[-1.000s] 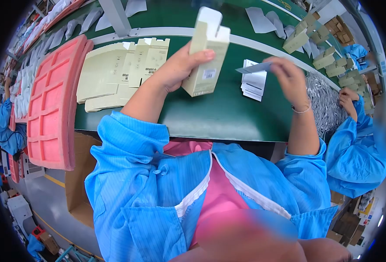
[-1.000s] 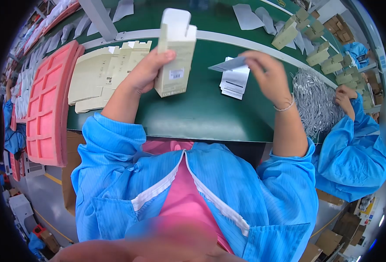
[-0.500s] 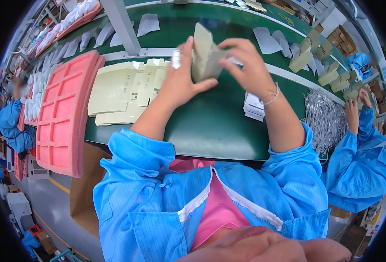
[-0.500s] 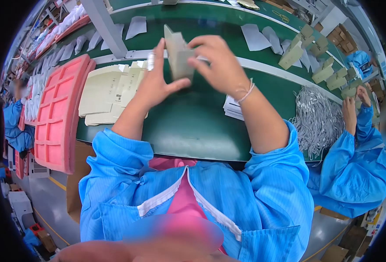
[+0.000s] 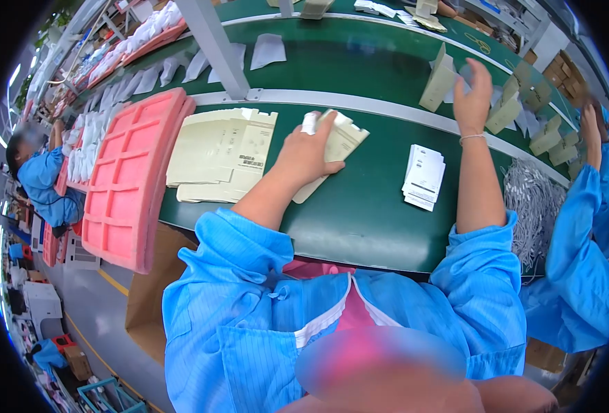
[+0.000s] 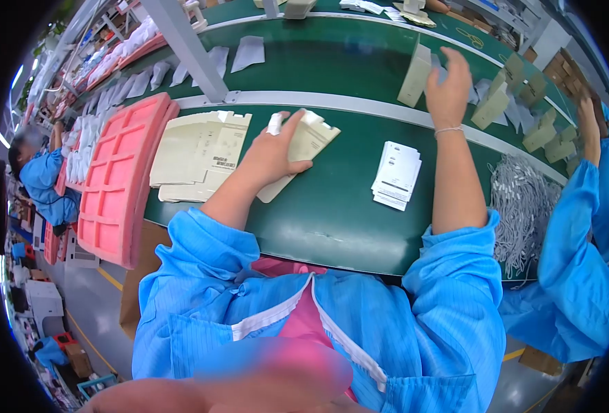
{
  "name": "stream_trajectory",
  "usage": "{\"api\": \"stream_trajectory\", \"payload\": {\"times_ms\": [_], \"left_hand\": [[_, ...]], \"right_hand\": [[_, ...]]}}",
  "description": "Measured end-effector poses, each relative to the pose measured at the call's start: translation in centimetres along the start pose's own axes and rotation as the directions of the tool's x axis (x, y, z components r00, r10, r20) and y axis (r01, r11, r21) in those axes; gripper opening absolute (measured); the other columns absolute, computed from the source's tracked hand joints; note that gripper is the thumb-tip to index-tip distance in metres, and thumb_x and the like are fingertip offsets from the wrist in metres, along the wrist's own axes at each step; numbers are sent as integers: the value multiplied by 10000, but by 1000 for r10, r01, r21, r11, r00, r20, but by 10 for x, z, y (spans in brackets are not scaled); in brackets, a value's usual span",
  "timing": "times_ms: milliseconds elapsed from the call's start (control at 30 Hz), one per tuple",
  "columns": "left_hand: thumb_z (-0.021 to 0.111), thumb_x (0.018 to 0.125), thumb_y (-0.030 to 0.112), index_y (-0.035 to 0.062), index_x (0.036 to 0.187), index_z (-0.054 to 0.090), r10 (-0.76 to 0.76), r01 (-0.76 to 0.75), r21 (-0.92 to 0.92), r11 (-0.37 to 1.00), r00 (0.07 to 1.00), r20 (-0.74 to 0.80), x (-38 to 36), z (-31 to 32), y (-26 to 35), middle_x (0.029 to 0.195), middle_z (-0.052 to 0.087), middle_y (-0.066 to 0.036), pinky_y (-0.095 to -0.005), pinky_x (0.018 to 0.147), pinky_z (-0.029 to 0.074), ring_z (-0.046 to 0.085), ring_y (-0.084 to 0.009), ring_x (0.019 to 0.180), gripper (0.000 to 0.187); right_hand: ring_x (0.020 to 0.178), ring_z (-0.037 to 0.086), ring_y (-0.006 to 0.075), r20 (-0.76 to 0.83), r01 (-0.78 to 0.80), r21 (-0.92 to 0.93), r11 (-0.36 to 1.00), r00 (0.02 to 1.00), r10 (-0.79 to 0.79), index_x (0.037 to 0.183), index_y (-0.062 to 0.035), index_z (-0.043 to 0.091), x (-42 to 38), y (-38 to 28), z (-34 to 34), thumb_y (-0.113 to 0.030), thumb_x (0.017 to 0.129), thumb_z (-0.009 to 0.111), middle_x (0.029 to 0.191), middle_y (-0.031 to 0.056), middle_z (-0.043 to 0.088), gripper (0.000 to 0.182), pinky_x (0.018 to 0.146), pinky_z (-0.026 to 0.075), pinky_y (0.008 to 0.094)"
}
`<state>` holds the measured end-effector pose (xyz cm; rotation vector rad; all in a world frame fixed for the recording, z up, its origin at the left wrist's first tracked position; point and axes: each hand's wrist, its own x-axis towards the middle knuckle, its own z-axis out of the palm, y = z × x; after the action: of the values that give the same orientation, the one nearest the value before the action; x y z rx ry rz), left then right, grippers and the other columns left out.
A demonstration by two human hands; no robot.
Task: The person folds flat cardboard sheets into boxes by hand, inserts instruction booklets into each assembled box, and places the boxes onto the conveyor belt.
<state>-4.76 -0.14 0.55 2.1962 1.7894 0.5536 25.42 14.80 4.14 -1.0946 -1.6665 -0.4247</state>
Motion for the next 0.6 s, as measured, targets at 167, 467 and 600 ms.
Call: {"api": "stream_trajectory", "payload": {"times_ms": [167,467,600], "left_hand": [[722,659,187,211,1383,335,24,-29,-93,995,998,-54,0,1,7,1379,342,-200,-392,886,465,507,-388,1107,821],[743,643,219,176,1384,328,-11,-2,-170,985,997,-78,4,-1,-1,1166,534,-212,-424,842,481,560,-385,1013,850],[792,619,278,137,1396,308,-53,63,60,996,986,-156,3,-8,-4,1248,479,-232,-419,832,492,548,-376,1024,926]], "right_hand": [[952,587,229,147,-124,345,930,986,77,1146,-57,552,4,-47,-12,-83,832,605,1077,112,597,319,861,458,309],[1013,585,239,950,-380,217,899,293,-105,1259,-99,510,-49,-109,10,-343,837,647,1116,118,601,506,878,453,332],[977,564,185,963,-408,165,898,265,-57,1299,-102,480,-44,-101,7,-286,851,650,1133,107,582,514,869,459,314]]}}
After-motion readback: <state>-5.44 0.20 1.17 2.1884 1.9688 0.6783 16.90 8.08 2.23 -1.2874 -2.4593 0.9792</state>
